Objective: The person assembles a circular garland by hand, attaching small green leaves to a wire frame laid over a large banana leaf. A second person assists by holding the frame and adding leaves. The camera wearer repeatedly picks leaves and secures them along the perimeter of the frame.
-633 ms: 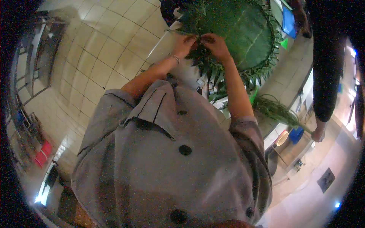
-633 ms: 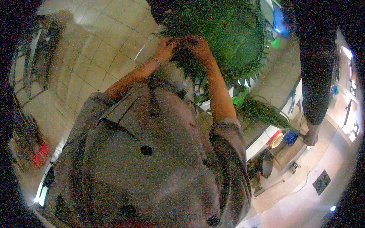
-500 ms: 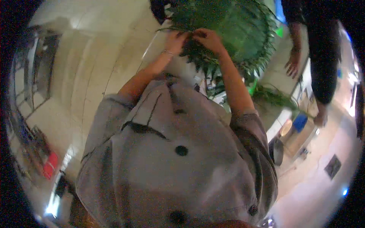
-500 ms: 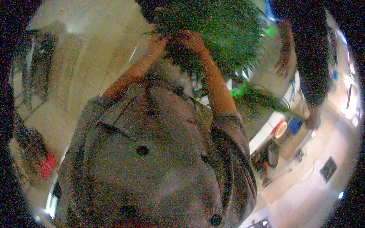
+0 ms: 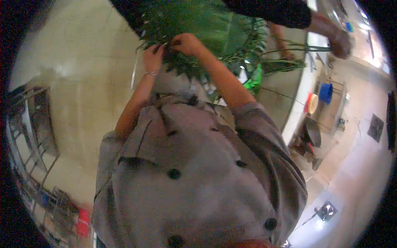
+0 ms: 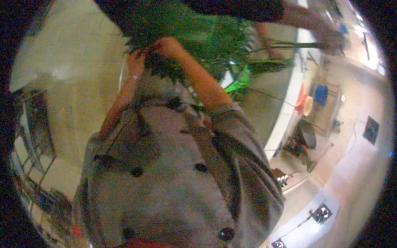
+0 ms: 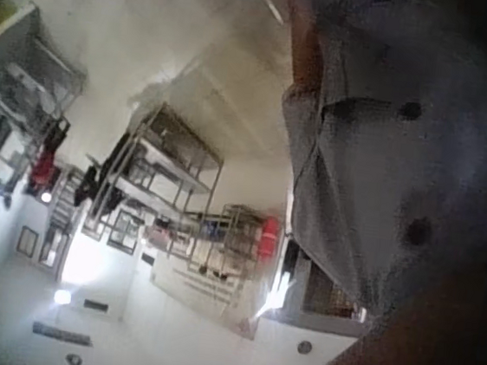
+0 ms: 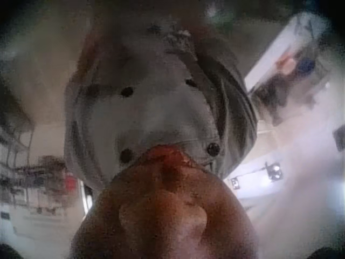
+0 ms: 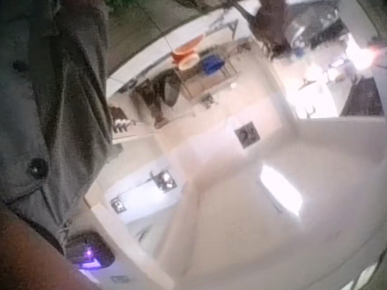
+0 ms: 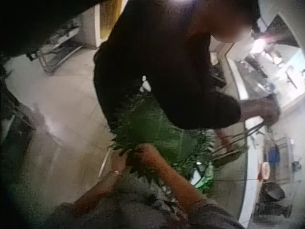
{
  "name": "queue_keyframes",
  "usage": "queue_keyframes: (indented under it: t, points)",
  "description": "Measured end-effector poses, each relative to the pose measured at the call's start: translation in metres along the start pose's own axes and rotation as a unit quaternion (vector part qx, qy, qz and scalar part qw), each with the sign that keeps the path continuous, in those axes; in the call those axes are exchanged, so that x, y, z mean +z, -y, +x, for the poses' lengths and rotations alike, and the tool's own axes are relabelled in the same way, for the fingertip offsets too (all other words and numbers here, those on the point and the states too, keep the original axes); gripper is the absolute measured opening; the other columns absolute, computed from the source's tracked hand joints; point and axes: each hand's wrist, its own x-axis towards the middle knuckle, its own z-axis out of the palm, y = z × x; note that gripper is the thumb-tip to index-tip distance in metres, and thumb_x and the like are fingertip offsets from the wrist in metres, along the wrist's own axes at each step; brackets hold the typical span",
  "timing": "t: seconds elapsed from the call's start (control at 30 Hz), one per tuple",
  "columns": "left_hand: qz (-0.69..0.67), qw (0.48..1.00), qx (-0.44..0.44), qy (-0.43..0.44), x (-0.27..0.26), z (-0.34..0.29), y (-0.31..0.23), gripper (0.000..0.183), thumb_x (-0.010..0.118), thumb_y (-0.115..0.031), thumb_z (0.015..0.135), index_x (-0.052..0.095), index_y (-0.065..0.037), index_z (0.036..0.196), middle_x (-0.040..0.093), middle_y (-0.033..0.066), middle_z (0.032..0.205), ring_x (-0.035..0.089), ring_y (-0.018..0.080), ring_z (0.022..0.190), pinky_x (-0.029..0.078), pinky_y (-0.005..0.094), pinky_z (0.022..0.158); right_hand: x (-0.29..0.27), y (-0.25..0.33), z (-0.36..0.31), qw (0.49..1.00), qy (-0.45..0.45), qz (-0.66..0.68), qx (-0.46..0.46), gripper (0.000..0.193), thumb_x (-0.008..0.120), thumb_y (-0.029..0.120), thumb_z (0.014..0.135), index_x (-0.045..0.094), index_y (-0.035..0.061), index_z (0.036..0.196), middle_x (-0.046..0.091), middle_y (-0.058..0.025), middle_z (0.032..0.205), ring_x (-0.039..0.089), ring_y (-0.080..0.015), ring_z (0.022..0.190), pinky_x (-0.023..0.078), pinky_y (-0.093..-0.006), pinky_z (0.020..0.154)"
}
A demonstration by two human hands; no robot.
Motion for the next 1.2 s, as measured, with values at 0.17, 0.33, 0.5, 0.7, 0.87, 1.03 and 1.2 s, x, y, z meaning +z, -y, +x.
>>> queue_keyframes:
  t: [0.17, 0.33, 0.5, 0.7, 0.87, 1.03, 1.2]
  points:
    - [0.052, 0.998, 0.035, -0.032, 0.001, 0.002, -0.004, 0.034, 0.074, -0.031, 0.083, 0.073, -0.001, 0.1, 0.073, 0.015, 0.091, 0.068, 0.0269, 0.086, 0.052, 0.0369, 0.078, 0.004, -0.02, -0.004, 0.999, -0.001, 0.04, -0.02, 0.029, 0.074, 0.027, 0.083, 0.073, 0.0078, 0.104, 0.074, -0.0109, 0.096, 0.07, -0.0238, 0.085, 0.055, -0.0363, 0.08]
    - [-0.031, 0.999, -0.017, -0.007, -0.001, 0.002, -0.011, 0.029, 0.076, -0.027, 0.082, 0.074, -0.002, 0.098, 0.073, 0.0136, 0.089, 0.069, 0.0248, 0.082, 0.053, 0.0355, 0.077, 0.001, -0.013, -0.006, 0.999, -0.011, 0.031, -0.002, 0.028, 0.076, 0.024, 0.081, 0.073, 0.0065, 0.103, 0.074, -0.0107, 0.095, 0.07, -0.0218, 0.084, 0.055, -0.035, 0.078]
    - [-0.037, 0.998, 0.025, 0.037, 0.0, 0.005, -0.007, 0.029, 0.073, -0.026, 0.085, 0.073, -0.003, 0.102, 0.073, 0.0148, 0.095, 0.07, 0.0272, 0.085, 0.054, 0.0359, 0.078, -0.005, -0.009, -0.008, 0.999, 0.003, 0.033, 0.004, 0.027, 0.075, 0.021, 0.082, 0.072, 0.0047, 0.104, 0.074, -0.0099, 0.096, 0.069, -0.0199, 0.083, 0.055, -0.0348, 0.078]
    - [-0.024, 0.989, 0.103, 0.102, -0.004, 0.022, 0.001, 0.031, 0.068, -0.026, 0.089, 0.071, -0.004, 0.11, 0.072, 0.0165, 0.103, 0.07, 0.0299, 0.09, 0.054, 0.0372, 0.082, -0.005, -0.02, 0.001, 0.99, -0.016, 0.137, -0.031, 0.027, 0.07, 0.023, 0.089, 0.07, 0.0038, 0.109, 0.073, -0.0075, 0.095, 0.068, -0.0182, 0.086, 0.055, -0.0348, 0.079]
    - [0.017, 0.977, 0.126, 0.172, -0.025, 0.031, -0.018, 0.029, 0.067, -0.025, 0.09, 0.071, -0.005, 0.111, 0.073, 0.0153, 0.097, 0.07, 0.0286, 0.086, 0.054, 0.0377, 0.079, -0.014, 0.015, 0.017, 0.974, -0.1, 0.197, -0.044, 0.033, 0.07, 0.031, 0.091, 0.07, 0.0041, 0.109, 0.073, -0.008, 0.095, 0.067, -0.0177, 0.088, 0.054, -0.0336, 0.08]
    - [0.004, 0.97, 0.104, 0.22, -0.025, 0.044, -0.003, 0.029, 0.068, -0.025, 0.09, 0.071, -0.005, 0.11, 0.073, 0.0137, 0.091, 0.07, 0.0242, 0.083, 0.053, 0.0365, 0.077, -0.03, 0.05, 0.028, 0.994, -0.036, 0.099, -0.014, 0.04, 0.076, 0.037, 0.084, 0.071, 0.0049, 0.107, 0.072, -0.0086, 0.095, 0.067, -0.0173, 0.086, 0.053, -0.0321, 0.08]
    - [-0.033, 0.975, 0.045, 0.215, -0.022, 0.044, -0.004, 0.036, 0.07, -0.025, 0.089, 0.066, -0.006, 0.12, 0.073, 0.012, 0.094, 0.07, 0.0212, 0.089, 0.053, 0.0362, 0.081, -0.031, 0.059, 0.024, 0.986, -0.045, 0.16, 0.007, 0.034, 0.078, 0.029, 0.082, 0.071, 0.0043, 0.103, 0.072, -0.0062, 0.094, 0.066, -0.0153, 0.085, 0.053, -0.0313, 0.078]
